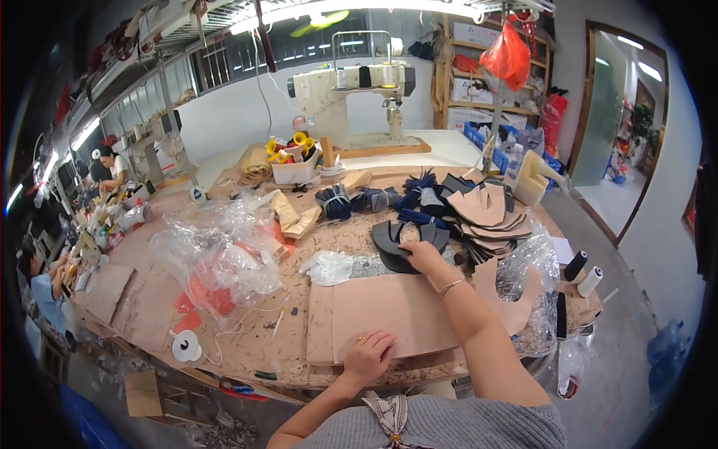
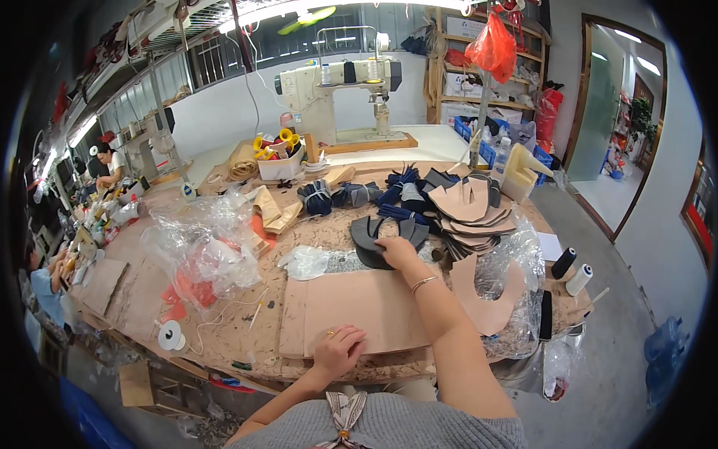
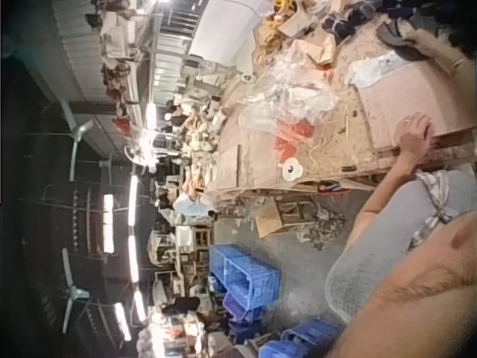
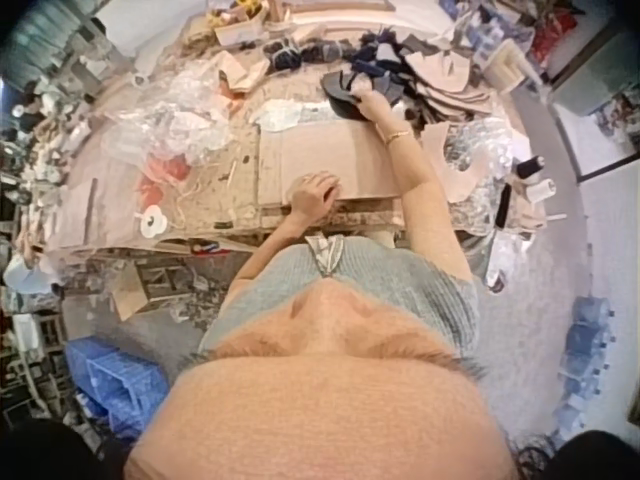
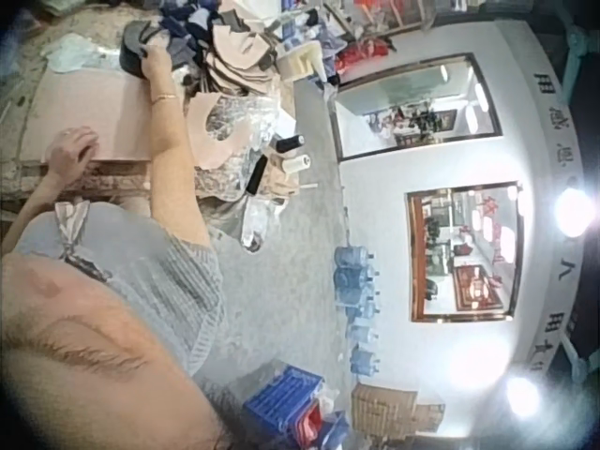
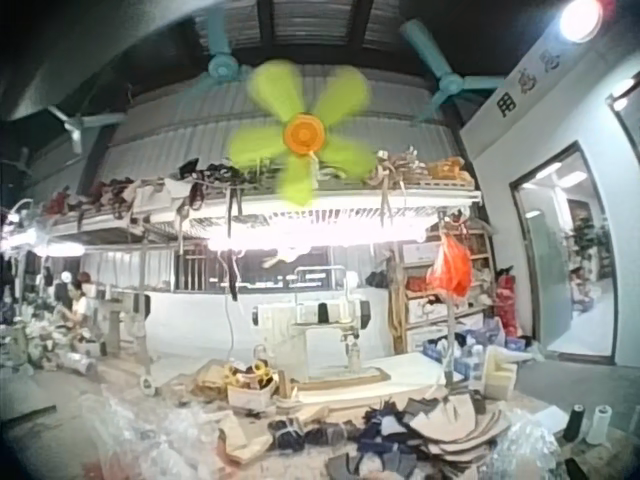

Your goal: The person assembles shoe parts by hand at a workbench. They repeatedly pick up a beige leather piece, place a white foam insert into a central cutout, and then place a dark grey curved piece on top. The person smooths the layers together and sets the assembled unit aside before repeating the process with new parts.

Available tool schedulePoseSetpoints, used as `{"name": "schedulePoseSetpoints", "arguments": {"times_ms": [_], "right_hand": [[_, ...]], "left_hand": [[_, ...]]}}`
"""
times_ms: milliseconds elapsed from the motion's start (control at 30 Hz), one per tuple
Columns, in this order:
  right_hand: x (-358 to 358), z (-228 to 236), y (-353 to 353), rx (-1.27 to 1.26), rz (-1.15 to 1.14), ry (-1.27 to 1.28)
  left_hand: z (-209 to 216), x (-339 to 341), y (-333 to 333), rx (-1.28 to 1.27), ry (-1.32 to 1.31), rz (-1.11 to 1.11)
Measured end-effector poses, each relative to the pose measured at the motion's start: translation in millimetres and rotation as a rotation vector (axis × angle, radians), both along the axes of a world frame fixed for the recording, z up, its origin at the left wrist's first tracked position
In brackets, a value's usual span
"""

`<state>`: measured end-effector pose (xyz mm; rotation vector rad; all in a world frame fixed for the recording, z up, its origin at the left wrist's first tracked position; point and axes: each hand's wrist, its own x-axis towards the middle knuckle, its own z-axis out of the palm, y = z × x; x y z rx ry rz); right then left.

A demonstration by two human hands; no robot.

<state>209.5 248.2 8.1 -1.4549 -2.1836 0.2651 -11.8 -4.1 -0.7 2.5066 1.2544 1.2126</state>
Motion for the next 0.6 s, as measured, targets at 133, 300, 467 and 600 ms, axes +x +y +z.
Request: {"name": "schedulePoseSetpoints", "arguments": {"times_ms": [133,300,467,600], "right_hand": [[3.6,36.3,-8.5,0.486,-0.192,0.393],[-10.9,111.9,-86.2,0.421,0.112,0.086],[-5.8,79.0,-191.6,-0.203,0.448,-0.262],[-13.0,25.6,-240.0,-0.12,0.402,-0.115]], "left_hand": [[-1.5,-0.4,1.3,-0.005,-0.022,-0.019],[-6.3,-10.4,-3.2,-0.458,-0.44,-0.079],[10.5,-82.6,102.2,-0.488,-0.963,0.284],[-20.0,-136.0,209.2,-0.382,-0.53,0.714]]}}
